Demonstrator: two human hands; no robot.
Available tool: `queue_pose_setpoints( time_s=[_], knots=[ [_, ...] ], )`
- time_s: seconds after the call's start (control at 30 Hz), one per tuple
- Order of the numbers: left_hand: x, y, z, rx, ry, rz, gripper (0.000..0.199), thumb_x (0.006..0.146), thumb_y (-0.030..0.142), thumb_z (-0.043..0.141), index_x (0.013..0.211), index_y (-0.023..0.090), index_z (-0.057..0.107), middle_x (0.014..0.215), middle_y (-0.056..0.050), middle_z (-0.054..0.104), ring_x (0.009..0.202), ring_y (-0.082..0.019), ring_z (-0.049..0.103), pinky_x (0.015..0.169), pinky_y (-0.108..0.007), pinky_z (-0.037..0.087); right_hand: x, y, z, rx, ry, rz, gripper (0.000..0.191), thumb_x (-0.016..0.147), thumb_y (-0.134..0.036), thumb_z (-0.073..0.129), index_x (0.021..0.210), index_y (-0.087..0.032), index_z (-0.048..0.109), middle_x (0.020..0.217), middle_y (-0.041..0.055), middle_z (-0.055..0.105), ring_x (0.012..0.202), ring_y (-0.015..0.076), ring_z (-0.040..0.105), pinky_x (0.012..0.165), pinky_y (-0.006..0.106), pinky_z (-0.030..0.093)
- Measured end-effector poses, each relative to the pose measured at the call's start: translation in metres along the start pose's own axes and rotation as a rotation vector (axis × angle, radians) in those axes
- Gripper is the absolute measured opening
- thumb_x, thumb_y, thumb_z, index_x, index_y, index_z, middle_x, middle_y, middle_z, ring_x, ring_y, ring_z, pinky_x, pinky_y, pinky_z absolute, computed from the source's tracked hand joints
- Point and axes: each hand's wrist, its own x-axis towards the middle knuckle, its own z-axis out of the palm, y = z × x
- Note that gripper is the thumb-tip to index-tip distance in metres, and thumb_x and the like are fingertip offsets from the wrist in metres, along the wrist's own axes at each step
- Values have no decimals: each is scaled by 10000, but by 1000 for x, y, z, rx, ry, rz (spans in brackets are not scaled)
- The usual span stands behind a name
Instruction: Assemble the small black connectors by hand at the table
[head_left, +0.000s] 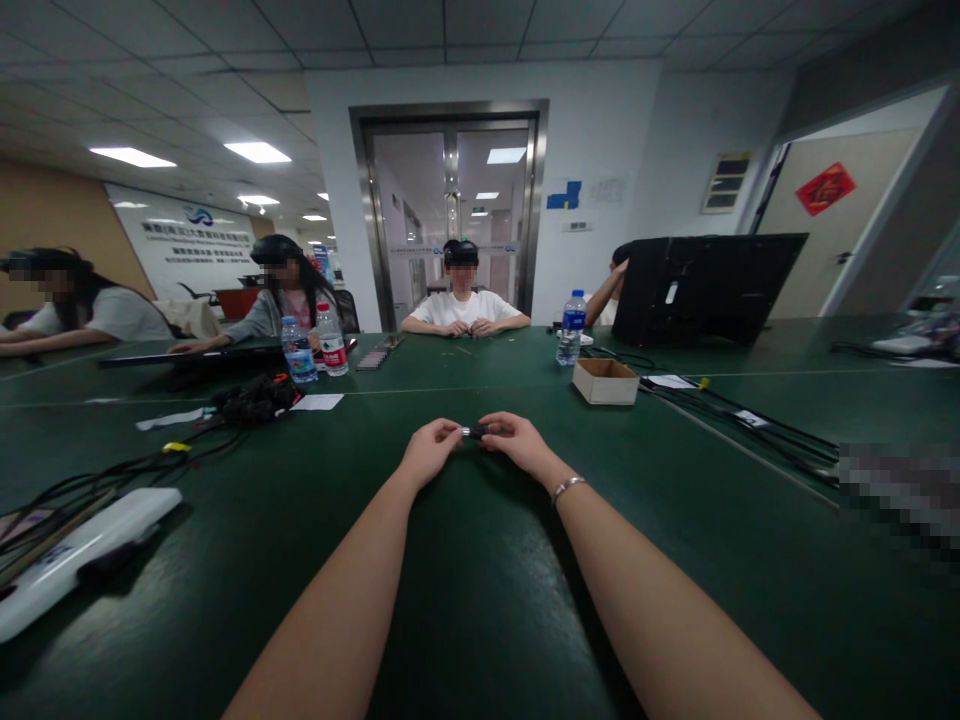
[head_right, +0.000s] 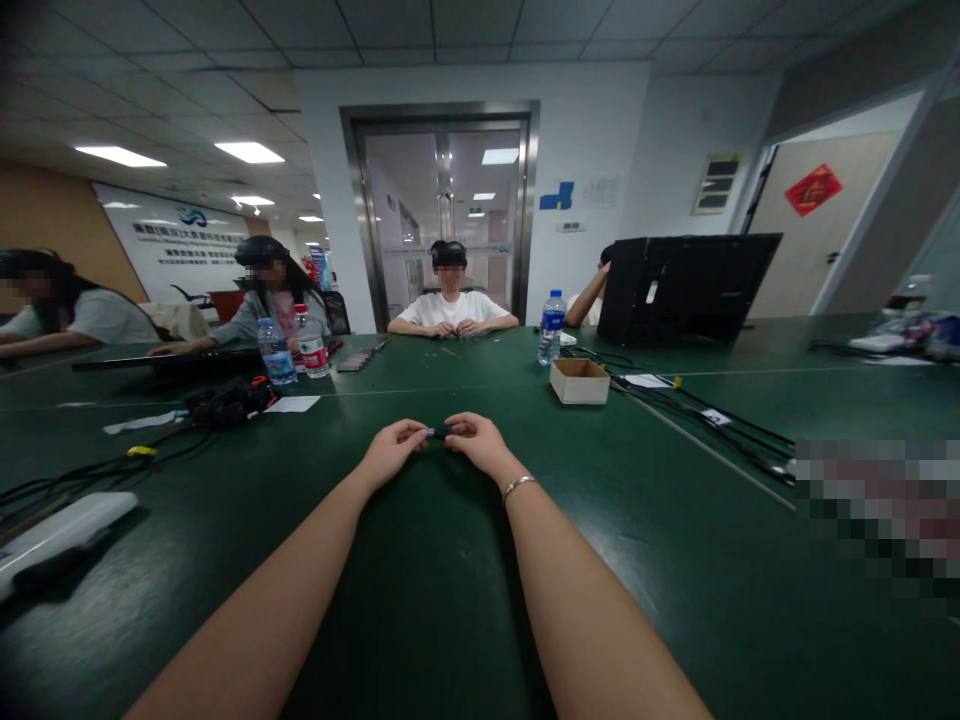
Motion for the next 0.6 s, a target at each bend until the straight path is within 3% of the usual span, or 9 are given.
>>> queue_pose_setpoints(
  time_s=[0.27,0.6],
  knots=[
    [-2,3,-2,78,1,-18,351,797,505,514,811,181,645,723,-22,659,699,-155,601,709,-276,460,-4,-6,0,6,-19,11,312,670,-72,686,964,-159,627,884,31,651,714,116,656,691,256,544],
    [3,-5,-2,-69,11,77,233,740,303,645,935,177,668,881,-54,697,818,-164,635,780,-285,486,0,-1,-1,58,-41,36,236,736,-112,681,968,-138,641,788,36,685,691,115,666,658,232,545]
  ],
)
